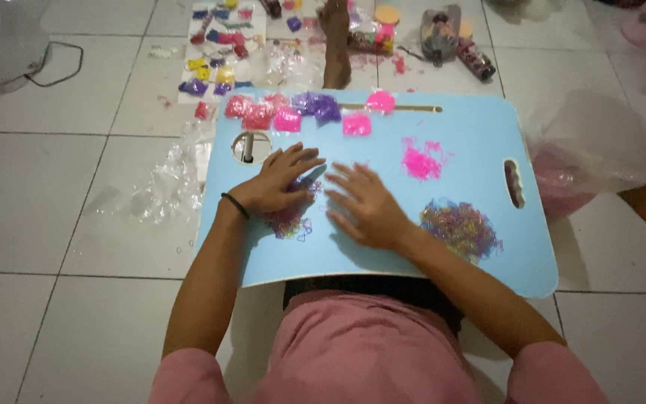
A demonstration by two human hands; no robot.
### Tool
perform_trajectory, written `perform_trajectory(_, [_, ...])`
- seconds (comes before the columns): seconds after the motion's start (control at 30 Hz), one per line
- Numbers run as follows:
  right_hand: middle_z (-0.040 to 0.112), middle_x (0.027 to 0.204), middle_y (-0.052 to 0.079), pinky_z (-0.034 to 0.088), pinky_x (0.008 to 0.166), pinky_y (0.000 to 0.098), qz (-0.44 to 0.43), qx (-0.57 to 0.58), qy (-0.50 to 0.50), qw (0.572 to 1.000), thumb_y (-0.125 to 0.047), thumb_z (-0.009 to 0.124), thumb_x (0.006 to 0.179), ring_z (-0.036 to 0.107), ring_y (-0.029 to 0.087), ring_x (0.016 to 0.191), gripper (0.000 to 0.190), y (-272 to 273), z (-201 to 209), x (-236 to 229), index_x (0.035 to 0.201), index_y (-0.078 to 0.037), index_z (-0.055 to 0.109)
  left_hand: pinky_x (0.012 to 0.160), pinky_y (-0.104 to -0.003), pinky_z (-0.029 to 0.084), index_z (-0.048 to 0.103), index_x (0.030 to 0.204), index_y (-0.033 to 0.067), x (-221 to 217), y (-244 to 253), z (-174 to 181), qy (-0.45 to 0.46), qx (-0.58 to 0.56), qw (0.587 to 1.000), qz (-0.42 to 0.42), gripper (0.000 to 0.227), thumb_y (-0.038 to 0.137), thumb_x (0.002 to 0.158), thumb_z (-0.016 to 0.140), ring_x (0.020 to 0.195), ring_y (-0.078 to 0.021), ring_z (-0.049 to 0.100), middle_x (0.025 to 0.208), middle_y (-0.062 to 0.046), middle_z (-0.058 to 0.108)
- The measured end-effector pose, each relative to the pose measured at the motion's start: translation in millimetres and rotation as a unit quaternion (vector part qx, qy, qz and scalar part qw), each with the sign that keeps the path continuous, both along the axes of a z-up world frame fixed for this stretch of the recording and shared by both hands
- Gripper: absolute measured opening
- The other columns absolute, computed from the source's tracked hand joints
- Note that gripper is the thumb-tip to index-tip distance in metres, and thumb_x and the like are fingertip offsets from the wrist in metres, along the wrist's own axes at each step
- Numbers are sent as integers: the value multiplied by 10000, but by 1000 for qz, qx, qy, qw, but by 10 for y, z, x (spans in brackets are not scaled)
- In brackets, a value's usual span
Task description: The person sorts and arranges small colorful rubber bands on a portable table while sitting on the floor.
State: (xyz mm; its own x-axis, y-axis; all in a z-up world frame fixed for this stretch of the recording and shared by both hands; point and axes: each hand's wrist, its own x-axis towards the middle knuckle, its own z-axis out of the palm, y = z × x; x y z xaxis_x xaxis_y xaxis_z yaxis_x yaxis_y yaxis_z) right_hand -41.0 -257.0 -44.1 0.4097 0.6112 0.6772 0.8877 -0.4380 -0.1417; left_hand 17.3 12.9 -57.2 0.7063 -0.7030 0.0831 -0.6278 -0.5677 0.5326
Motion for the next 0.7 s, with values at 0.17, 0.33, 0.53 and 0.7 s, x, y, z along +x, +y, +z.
perform_trajectory(0.17, [661,1304,81,396,1114,562,51,-29,-33,998,-303,678,981,576,323,1350,213,84,-39,-146,1097,-129,716,1219,-661,44,351,1602,290,8,35,-33,12,-3,1000,-1,726,581,979,582,1564,-378,148,1675,-76,283])
perform_trajectory(0.33, [673,1279,125,411,1090,573,75,-30,-28,996,-259,687,978,582,345,1335,178,83,-58,-139,1041,-104,749,1214,-662,39,327,1613,300,42,50,8,21,8,1000,-8,745,591,976,579,1571,-371,120,1682,-57,262])
perform_trajectory(0.53, [647,1302,130,421,1078,567,74,-42,-37,996,-292,685,983,558,348,1357,203,138,-2,-96,1075,-114,725,1191,-704,45,284,1635,258,15,108,155,43,-12,998,-50,878,488,893,694,1555,-447,123,1671,-157,275])
perform_trajectory(0.7, [631,1366,135,416,1051,544,73,-1,-24,997,-349,651,994,529,347,1385,236,255,-125,-69,1092,-148,725,1196,-678,15,294,1642,237,67,143,-1,20,-33,998,-52,858,453,921,705,1559,-448,115,1671,-169,278])
